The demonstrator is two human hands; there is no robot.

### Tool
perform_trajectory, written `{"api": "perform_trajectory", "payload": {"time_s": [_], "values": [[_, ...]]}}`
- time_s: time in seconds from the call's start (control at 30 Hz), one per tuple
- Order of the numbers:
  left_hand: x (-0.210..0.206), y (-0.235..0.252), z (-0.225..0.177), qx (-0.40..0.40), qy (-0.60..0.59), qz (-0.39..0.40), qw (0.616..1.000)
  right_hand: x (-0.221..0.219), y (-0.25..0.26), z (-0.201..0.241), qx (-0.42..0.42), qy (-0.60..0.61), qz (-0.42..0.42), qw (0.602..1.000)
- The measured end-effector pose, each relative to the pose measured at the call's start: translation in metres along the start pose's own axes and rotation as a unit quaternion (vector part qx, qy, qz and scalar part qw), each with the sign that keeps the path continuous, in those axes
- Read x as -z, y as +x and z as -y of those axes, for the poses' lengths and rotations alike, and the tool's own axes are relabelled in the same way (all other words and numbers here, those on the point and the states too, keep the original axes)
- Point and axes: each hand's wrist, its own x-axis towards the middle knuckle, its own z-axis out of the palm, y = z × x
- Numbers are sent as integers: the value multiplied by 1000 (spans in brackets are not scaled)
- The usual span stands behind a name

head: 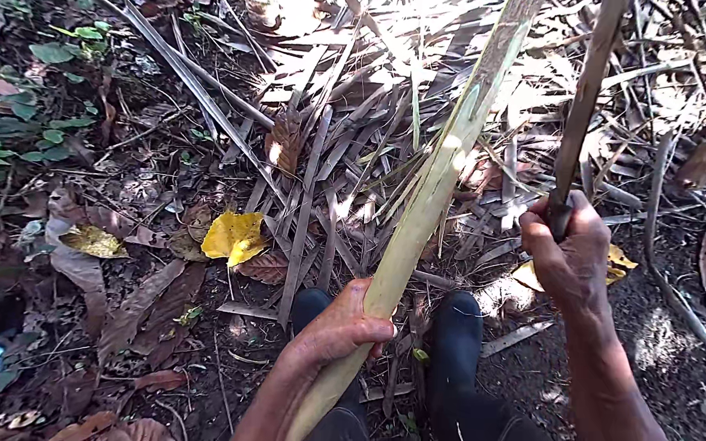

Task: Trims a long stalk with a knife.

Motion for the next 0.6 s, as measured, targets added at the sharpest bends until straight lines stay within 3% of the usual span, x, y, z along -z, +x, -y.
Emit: {"api": "perform_trajectory", "payload": {"time_s": [0.13,0.23,0.33,0.4,0.53,0.6], "values": [[-1,2,-2,5,-18,11,1000,-25,20,18,-20,165,37,985],[2,0,-1,11,-36,17,999,-38,24,32,-47,184,25,982],[8,5,2,11,-82,58,995,-8,16,33,23,16,57,998],[17,14,7,2,-134,118,984,26,7,25,108,-94,130,981],[36,42,30,-2,-272,275,922,76,-15,39,154,-293,291,897],[45,58,44,-2,-238,253,938,94,-19,62,143,-379,345,847]]}}
